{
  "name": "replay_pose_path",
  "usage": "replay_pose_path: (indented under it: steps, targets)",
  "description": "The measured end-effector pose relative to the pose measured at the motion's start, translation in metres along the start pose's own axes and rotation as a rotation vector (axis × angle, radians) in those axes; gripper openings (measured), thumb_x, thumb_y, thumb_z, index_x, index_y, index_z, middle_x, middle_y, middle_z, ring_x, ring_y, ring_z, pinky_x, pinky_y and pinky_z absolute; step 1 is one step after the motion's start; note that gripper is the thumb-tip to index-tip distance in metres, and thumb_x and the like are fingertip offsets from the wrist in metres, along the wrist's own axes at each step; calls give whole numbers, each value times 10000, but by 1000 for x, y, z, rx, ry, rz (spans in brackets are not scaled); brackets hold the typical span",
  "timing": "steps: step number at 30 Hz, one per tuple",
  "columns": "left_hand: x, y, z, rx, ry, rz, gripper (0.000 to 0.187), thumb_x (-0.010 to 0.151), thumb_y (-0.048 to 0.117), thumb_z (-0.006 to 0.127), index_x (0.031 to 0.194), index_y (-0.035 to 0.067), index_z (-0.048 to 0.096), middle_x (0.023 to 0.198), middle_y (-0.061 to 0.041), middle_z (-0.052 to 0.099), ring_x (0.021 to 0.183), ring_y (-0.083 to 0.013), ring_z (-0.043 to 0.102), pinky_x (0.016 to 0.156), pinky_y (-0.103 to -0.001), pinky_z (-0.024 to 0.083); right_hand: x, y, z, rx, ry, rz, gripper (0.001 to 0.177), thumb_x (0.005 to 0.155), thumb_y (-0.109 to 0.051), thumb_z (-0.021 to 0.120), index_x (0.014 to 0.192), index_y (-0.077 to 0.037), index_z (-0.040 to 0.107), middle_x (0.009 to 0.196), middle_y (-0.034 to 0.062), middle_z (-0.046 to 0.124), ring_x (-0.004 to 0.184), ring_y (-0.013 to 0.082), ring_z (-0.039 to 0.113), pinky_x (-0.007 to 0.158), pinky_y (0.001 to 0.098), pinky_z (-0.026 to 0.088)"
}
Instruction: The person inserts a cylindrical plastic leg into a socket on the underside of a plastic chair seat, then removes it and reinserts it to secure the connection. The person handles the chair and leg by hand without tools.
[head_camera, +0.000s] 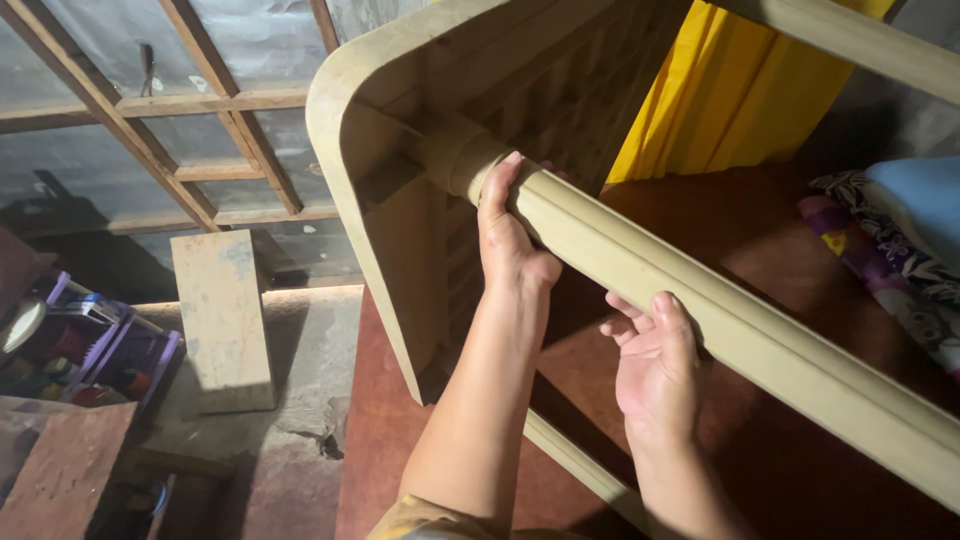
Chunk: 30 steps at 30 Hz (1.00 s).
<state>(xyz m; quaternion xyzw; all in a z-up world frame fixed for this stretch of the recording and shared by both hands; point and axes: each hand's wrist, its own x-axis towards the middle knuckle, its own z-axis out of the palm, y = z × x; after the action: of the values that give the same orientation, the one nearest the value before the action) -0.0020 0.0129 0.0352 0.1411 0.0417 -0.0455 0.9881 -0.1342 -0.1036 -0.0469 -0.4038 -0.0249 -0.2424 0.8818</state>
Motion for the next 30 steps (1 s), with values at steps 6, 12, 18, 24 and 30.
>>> replay_pose_path:
  steps: [6, 12, 18, 24, 30]
  targets:
    - [1, 11, -11, -20, -67, -147, 296, 815, 281, 804, 990, 73, 687, 902, -92, 722, 851, -244, 694, 826, -419, 580, 2, 4, -8, -22, -265, -142, 243, 991, -106, 641, 1230, -144, 625, 1185, 19, 638, 1265, 204, 598, 974, 437, 536]
    - [4, 10, -52, -271, -583, -229, 573, 834, 280, 817, 1323, 40, 640, 1328, -158, 662, 1300, -354, 572, 1157, -534, 419, 14, -5, -27, 111, -438, -131, 738, 909, -50, 662, 1593, -206, 433, 1472, 98, 552, 1352, 240, 547, 1075, 470, 516]
    - [6, -32, -55, -365, -794, -152, 751, 785, 294, 849, 1472, 162, 579, 1528, -149, 585, 1441, -342, 477, 1246, -550, 344, 16, 7, -30, 139, -428, -36, 550, 974, -104, 689, 1488, -53, 500, 1458, 123, 595, 1418, 269, 553, 1082, 496, 523]
    - [15, -44, -48, -413, -793, -176, 622, 828, 234, 779, 1419, 139, 613, 1303, -68, 692, 1278, -291, 627, 1228, -603, 382, 29, 7, -26, 89, -451, -205, 656, 969, -151, 737, 1563, -82, 469, 1376, 100, 668, 1248, 246, 652, 1104, 435, 521]
    - [16, -37, -49, -384, -618, -134, 475, 853, 255, 749, 1292, 127, 622, 1171, -64, 704, 1095, -271, 665, 1146, -569, 433, 26, 15, -23, 23, -370, -224, 402, 1007, -157, 715, 1387, -78, 611, 1247, 76, 687, 1155, 205, 657, 1009, 427, 549]
